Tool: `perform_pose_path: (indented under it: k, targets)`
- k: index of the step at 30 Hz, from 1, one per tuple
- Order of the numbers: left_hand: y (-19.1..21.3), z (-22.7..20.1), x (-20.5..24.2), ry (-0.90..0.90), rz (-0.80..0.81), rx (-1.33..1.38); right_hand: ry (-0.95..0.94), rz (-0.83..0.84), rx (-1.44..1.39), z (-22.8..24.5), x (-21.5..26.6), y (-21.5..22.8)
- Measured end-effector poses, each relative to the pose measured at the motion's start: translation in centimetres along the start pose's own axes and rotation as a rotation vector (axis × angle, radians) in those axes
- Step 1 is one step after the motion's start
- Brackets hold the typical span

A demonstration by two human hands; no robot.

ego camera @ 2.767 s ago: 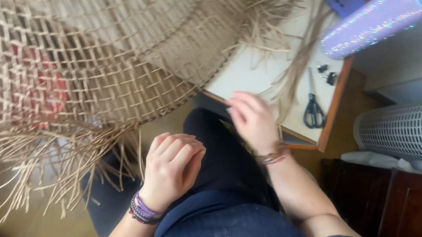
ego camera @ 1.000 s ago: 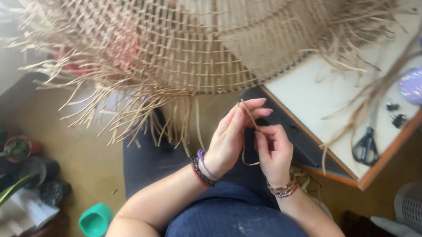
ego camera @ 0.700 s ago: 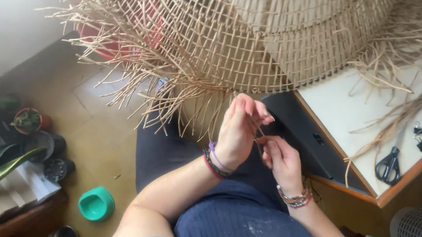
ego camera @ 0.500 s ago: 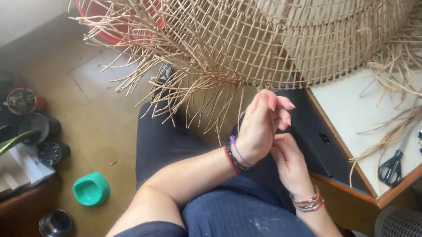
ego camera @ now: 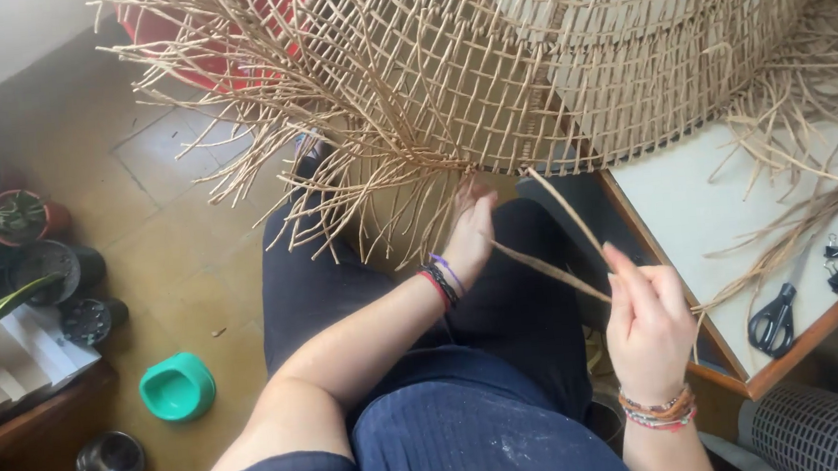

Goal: Weaving individual rattan sticks into the edge of a large conical wicker structure to finish the piece.

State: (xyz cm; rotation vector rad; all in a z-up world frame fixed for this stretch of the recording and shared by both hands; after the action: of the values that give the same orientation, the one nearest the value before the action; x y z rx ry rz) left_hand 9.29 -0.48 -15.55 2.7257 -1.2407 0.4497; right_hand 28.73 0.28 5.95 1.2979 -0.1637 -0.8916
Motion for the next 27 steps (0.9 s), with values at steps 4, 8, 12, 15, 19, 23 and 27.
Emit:
perform_pose_path:
  k: [4,8,12,15,19,23,27]
  targets:
    - [2.6,-4.3,0.0,-0.279,0.021,-0.356,0.211,-0.029,0.145,2.0,-4.3,0.7]
    - [3.3,-3.4,-0.3,-0.487,-0.109,-0.649,0.314,-0.044,0.07,3.1,-7.6,-0.3]
    - [3.5,-2.4,-0.8,-0.552,-0.141,-0.712,0.418,-0.03,0.036,4.0,-9.6,-0.6]
    - [4.2,-4.7,-0.1,-0.597,-0.119,-0.639,0.502,-0.034,0.052,5.2,-10.3,0.2]
    - [5.2,-7.9,0.9,-0.594,-0.154,-0.619,0.52,-0.037,0.058,6.1,-10.5,0.5]
    - [4.8,-7.7,0.9,-0.594,-0.17,-0.596,0.583,-0.063,0.162,6.9,-11.5,-0.4]
    - [6.4,-10.5,1.2,-0.642,-0.16,-0.671,0.608,0.019,0.248,7.4,-12.9,-2.4]
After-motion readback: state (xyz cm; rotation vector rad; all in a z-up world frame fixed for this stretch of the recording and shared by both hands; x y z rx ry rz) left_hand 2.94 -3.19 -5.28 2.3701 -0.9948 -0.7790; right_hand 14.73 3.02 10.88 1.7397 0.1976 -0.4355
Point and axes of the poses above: each hand's wrist, its own x-axis away from the middle knuckle, its own y-axis out of the back of the hand, z = x × y, the point moved 2 cm from there along -x, towards the middle knuckle, and after that the axes turned 3 degrees about -x, right-handed, at the moved point
